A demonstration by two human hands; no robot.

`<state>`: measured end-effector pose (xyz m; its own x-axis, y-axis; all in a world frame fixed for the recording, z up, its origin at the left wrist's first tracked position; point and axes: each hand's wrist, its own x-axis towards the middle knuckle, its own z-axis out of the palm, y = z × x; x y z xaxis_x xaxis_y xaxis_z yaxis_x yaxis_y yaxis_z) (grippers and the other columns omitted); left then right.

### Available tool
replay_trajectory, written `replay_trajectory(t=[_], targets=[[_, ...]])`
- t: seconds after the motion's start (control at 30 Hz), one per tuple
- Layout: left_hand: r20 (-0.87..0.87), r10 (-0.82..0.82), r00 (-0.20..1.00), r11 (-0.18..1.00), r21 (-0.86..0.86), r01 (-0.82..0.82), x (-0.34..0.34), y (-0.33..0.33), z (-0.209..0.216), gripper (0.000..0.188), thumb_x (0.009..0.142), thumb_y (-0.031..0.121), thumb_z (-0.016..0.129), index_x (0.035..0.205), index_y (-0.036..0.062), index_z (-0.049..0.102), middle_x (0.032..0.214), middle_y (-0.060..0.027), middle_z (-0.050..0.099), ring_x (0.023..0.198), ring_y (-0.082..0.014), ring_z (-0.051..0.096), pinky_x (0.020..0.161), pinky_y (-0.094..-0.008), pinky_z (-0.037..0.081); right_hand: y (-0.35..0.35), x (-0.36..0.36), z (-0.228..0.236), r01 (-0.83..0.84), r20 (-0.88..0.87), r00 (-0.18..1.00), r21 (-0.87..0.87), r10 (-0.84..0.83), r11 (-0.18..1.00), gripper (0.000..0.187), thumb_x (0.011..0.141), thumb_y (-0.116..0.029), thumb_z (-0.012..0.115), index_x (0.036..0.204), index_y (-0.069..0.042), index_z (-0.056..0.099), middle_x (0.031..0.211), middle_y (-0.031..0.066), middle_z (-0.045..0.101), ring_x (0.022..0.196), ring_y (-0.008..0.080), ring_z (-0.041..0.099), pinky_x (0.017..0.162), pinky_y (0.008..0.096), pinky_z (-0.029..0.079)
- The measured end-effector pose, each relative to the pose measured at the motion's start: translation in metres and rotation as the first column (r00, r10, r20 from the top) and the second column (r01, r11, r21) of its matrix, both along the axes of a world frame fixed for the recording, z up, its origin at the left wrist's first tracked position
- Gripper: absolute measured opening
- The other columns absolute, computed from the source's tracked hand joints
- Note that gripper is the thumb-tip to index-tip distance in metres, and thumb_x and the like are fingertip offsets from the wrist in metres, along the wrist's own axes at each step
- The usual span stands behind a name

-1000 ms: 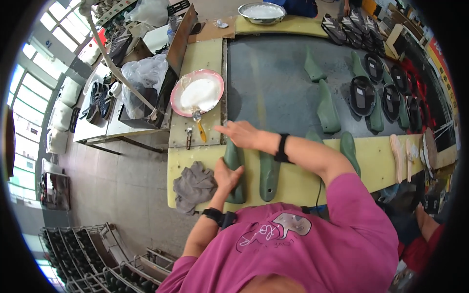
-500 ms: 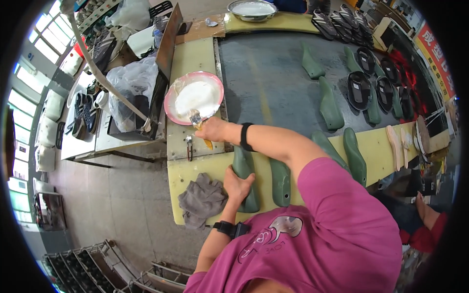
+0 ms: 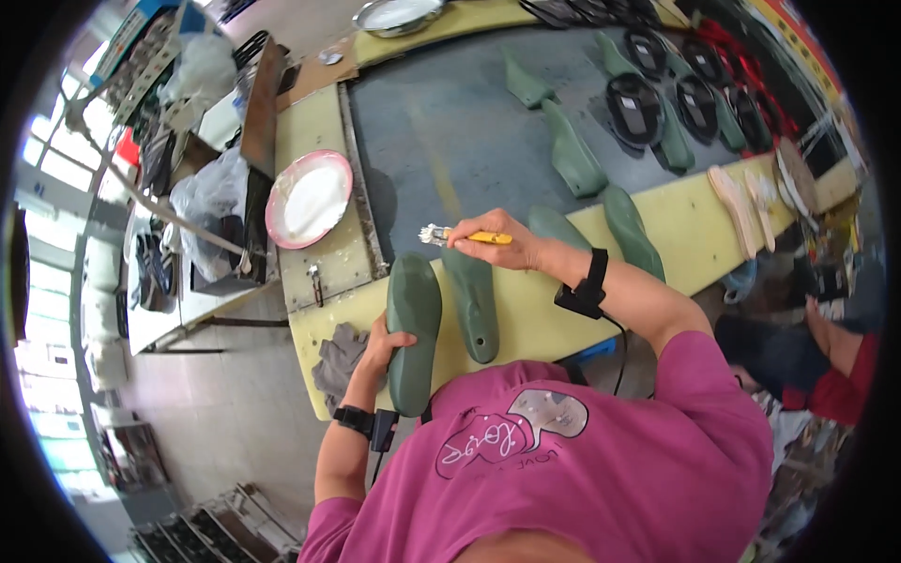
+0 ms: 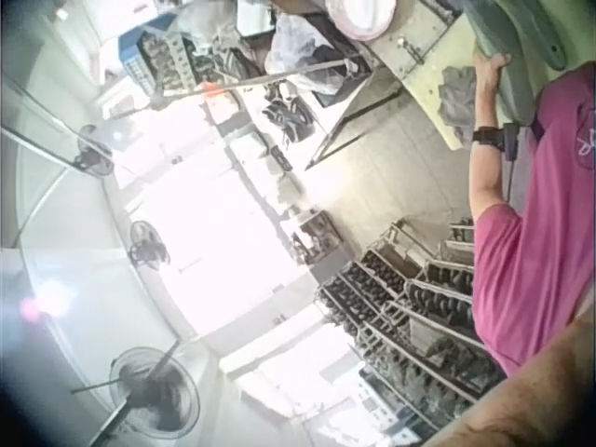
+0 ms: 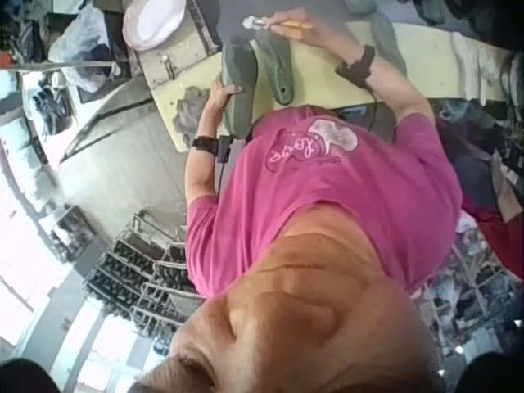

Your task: The recorder takes shoe lasts from a rack and applies glue to the bottom surface using a brush.

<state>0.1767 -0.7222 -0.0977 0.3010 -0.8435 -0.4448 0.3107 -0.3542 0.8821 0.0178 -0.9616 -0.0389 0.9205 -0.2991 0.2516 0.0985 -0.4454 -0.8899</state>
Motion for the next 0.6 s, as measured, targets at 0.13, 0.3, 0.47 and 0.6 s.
replay_trajectory(t=[0.13,0.3,0.47,0.6], targets=[[0.09,-0.072,0.993,0.997,-0.033,0.076,-0.014,-0.004,0.03,0.069,0.052,0.012,0.066,0.115,-0.0059,0.044,0.097,-0.0142,0.058,0.084,-0.0216,0.058,0.075,-0.0309,0.047,0.016,-0.009,0.017,-0.006,-0.027,1.0,0.281,0.014,0.96,0.015,0.084,-0.017,0.055,0.089,-0.005,0.063,0.063,0.0006,0.054,0.058,0.009,0.051,0.053,0.0233,0.041],[0.074,-0.144,0.987,0.984,-0.091,0.15,-0.023,-0.032,0.055,0.069,0.052,0.015,0.065,0.115,-0.0054,0.044,0.097,-0.0128,0.057,0.085,-0.0202,0.057,0.076,-0.0302,0.047,0.008,-0.023,0.017,0.083,-0.071,0.996,0.531,-0.054,0.843,0.017,0.086,-0.02,0.054,0.088,-0.006,0.062,0.065,-0.0003,0.055,0.057,0.0074,0.05,0.05,0.0219,0.041],[-0.06,-0.096,0.994,0.989,-0.116,0.089,0.008,-0.046,0.038,0.064,0.056,0.013,0.063,0.114,-0.005,0.044,0.095,-0.0127,0.056,0.083,-0.0212,0.058,0.073,-0.0327,0.049,0.016,-0.043,-0.03,0.256,-0.111,0.967,0.401,-0.231,0.88,0.013,0.085,-0.017,0.057,0.087,-0.004,0.06,0.071,0.0028,0.057,0.062,0.0102,0.055,0.055,0.0235,0.045],[-0.064,-0.069,0.996,0.996,-0.052,0.066,0.038,-0.1,0.031,0.06,0.059,0.013,0.064,0.112,-0.0055,0.045,0.097,-0.0142,0.056,0.081,-0.0227,0.058,0.072,-0.0332,0.049,0.04,-0.048,-0.067,0.393,0.158,0.912,-0.076,-0.378,0.916,0.02,0.079,-0.016,0.063,0.094,-0.004,0.055,0.09,0.013,0.059,0.072,0.0288,0.059,0.066,0.0336,0.048]])
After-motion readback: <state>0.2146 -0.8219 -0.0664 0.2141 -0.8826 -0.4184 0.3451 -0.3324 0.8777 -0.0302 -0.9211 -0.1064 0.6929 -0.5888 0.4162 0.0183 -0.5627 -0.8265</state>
